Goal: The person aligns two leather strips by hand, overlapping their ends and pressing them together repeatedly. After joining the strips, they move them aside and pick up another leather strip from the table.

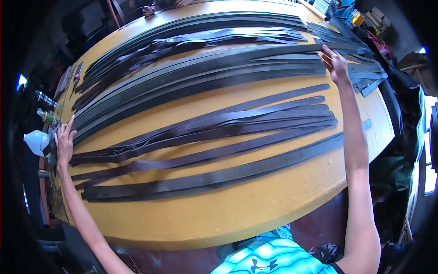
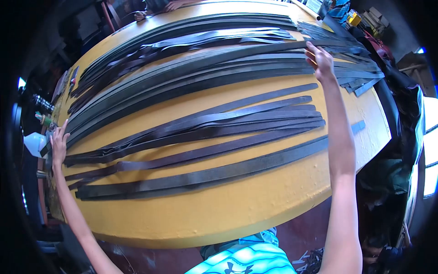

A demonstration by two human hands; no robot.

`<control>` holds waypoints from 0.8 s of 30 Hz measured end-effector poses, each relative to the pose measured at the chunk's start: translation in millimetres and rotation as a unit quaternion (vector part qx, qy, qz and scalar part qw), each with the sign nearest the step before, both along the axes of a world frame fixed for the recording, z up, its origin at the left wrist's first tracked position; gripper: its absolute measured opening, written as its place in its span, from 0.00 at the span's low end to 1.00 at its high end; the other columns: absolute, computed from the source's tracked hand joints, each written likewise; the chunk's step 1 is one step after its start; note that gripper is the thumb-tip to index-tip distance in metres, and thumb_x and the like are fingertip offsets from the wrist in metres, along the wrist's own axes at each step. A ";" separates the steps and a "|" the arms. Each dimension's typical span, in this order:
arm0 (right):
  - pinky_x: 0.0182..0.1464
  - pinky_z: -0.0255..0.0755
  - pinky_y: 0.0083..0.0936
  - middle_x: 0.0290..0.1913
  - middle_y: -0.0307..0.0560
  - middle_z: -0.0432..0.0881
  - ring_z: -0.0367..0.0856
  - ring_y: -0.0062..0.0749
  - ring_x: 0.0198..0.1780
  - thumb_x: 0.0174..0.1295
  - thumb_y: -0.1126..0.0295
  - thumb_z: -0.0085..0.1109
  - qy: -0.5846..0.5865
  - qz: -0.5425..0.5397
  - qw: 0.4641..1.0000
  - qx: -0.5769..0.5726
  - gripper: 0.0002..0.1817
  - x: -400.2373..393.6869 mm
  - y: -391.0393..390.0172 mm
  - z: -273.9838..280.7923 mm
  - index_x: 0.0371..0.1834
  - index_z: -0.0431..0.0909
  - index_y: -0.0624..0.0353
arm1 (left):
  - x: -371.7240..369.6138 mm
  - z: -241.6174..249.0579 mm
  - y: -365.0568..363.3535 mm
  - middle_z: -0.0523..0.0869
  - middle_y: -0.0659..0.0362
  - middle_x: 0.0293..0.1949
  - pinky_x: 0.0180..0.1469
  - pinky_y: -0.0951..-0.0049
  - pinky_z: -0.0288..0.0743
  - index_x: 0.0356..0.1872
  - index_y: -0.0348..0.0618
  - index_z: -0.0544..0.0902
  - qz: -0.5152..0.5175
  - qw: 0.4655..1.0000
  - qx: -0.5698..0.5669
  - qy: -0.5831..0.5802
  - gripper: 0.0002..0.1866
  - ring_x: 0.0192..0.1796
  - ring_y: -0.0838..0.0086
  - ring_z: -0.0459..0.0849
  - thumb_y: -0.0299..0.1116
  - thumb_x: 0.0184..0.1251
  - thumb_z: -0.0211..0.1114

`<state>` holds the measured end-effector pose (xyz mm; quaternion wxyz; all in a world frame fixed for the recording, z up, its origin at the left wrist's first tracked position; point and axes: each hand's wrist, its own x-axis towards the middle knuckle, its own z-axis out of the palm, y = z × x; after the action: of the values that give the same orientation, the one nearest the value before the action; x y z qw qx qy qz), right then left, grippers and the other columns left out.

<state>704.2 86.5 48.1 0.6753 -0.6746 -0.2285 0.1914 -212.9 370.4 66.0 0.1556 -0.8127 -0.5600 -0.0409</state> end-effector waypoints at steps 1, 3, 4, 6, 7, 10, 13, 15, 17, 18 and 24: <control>0.44 0.79 0.21 0.48 0.35 0.91 0.88 0.19 0.44 0.69 0.59 0.78 -0.005 -0.027 1.000 -0.008 0.16 2.6 14.2 -2.1 0.55 0.89 0.52 | 1.4 -1.1 12.3 0.79 0.57 0.57 0.82 0.34 0.48 0.85 0.68 0.69 -0.002 1.000 -0.008 0.000 0.29 0.69 0.59 0.77 0.39 0.86 0.56; 0.44 0.78 0.21 0.47 0.34 0.92 0.88 0.19 0.44 0.68 0.59 0.78 -0.009 -0.056 0.998 -0.020 0.16 -1.1 35.3 -3.7 0.54 0.89 0.52 | 3.9 1.9 30.7 0.81 0.54 0.57 0.80 0.41 0.57 0.84 0.65 0.70 -0.020 0.999 -0.028 -0.008 0.29 0.67 0.57 0.77 0.38 0.86 0.57; 0.42 0.78 0.21 0.43 0.36 0.92 0.88 0.19 0.42 0.67 0.59 0.79 -0.005 -0.058 0.998 -0.016 0.15 -1.8 41.1 -1.7 0.51 0.90 0.53 | 7.2 3.7 36.9 0.81 0.54 0.57 0.80 0.41 0.57 0.84 0.65 0.70 -0.024 0.999 -0.029 -0.007 0.29 0.67 0.57 0.77 0.38 0.86 0.57; 0.39 0.78 0.22 0.38 0.37 0.92 0.89 0.20 0.40 0.67 0.59 0.80 -0.002 -0.068 0.998 -0.012 0.14 13.1 49.1 -4.2 0.47 0.92 0.54 | 15.8 5.8 51.2 0.81 0.50 0.56 0.74 0.53 0.66 0.83 0.58 0.72 -0.091 0.987 -0.084 -0.100 0.29 0.65 0.54 0.78 0.35 0.84 0.59; 0.38 0.79 0.25 0.33 0.40 0.91 0.89 0.25 0.36 0.67 0.51 0.79 -0.053 -0.077 0.987 -0.128 0.17 22.6 54.2 -12.1 0.41 0.92 0.55 | 23.6 2.6 52.5 0.82 0.46 0.56 0.70 0.59 0.70 0.82 0.53 0.73 -0.104 0.984 -0.079 -0.125 0.29 0.63 0.51 0.79 0.32 0.83 0.60; 0.46 0.86 0.46 0.31 0.58 0.90 0.91 0.60 0.38 0.61 0.22 0.63 -0.463 -0.152 0.793 -0.367 0.45 35.8 56.6 -60.4 0.35 0.89 0.64 | 14.2 -14.9 80.6 0.82 0.47 0.61 0.72 0.61 0.69 0.82 0.52 0.73 -0.113 0.979 -0.125 -0.115 0.29 0.64 0.54 0.79 0.28 0.82 0.60; 0.74 0.70 0.54 0.71 0.71 0.78 0.76 0.59 0.75 0.68 0.24 0.56 -0.466 -0.104 0.829 -0.292 0.49 -18.6 70.7 -80.6 0.69 0.78 0.64 | 4.5 -27.9 95.2 0.81 0.44 0.65 0.75 0.59 0.67 0.81 0.49 0.74 -0.115 0.975 -0.143 -0.125 0.28 0.70 0.49 0.77 0.28 0.82 0.60; 0.87 0.38 0.64 0.88 0.71 0.51 0.48 0.64 0.89 0.72 0.19 0.36 -0.472 -0.055 0.811 -0.342 0.55 -48.5 73.2 -94.1 0.86 0.63 0.54 | -0.9 -29.3 100.2 0.81 0.44 0.66 0.76 0.59 0.66 0.81 0.49 0.74 -0.123 0.970 -0.160 -0.133 0.28 0.72 0.50 0.76 0.27 0.82 0.60; 0.87 0.35 0.65 0.89 0.69 0.48 0.45 0.66 0.89 0.74 0.20 0.31 -0.460 -0.028 0.813 -0.355 0.52 -64.7 73.4 -97.7 0.89 0.60 0.46 | -7.7 -23.2 100.7 0.80 0.45 0.70 0.78 0.60 0.65 0.81 0.48 0.72 -0.103 0.975 -0.168 -0.104 0.29 0.75 0.50 0.75 0.28 0.82 0.59; 0.87 0.34 0.65 0.89 0.69 0.48 0.44 0.66 0.90 0.74 0.21 0.30 -0.461 -0.021 0.811 -0.360 0.51 -67.0 74.2 -98.7 0.89 0.58 0.43 | -11.2 -21.8 103.2 0.80 0.45 0.70 0.78 0.60 0.65 0.81 0.48 0.72 -0.103 0.975 -0.168 -0.101 0.29 0.75 0.50 0.75 0.28 0.82 0.59; 0.87 0.34 0.66 0.89 0.68 0.48 0.46 0.65 0.90 0.74 0.20 0.26 -0.485 -0.025 0.791 -0.373 0.51 -66.2 71.4 -98.2 0.90 0.58 0.40 | -40.0 -17.3 119.1 0.78 0.46 0.72 0.79 0.60 0.64 0.82 0.47 0.72 -0.095 0.977 -0.153 -0.111 0.29 0.75 0.51 0.74 0.24 0.81 0.58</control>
<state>638.0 157.9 -50.1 0.1765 -0.8835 -0.4202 -0.1077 -252.9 489.5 48.7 -0.0384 -0.8669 -0.4934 -0.0588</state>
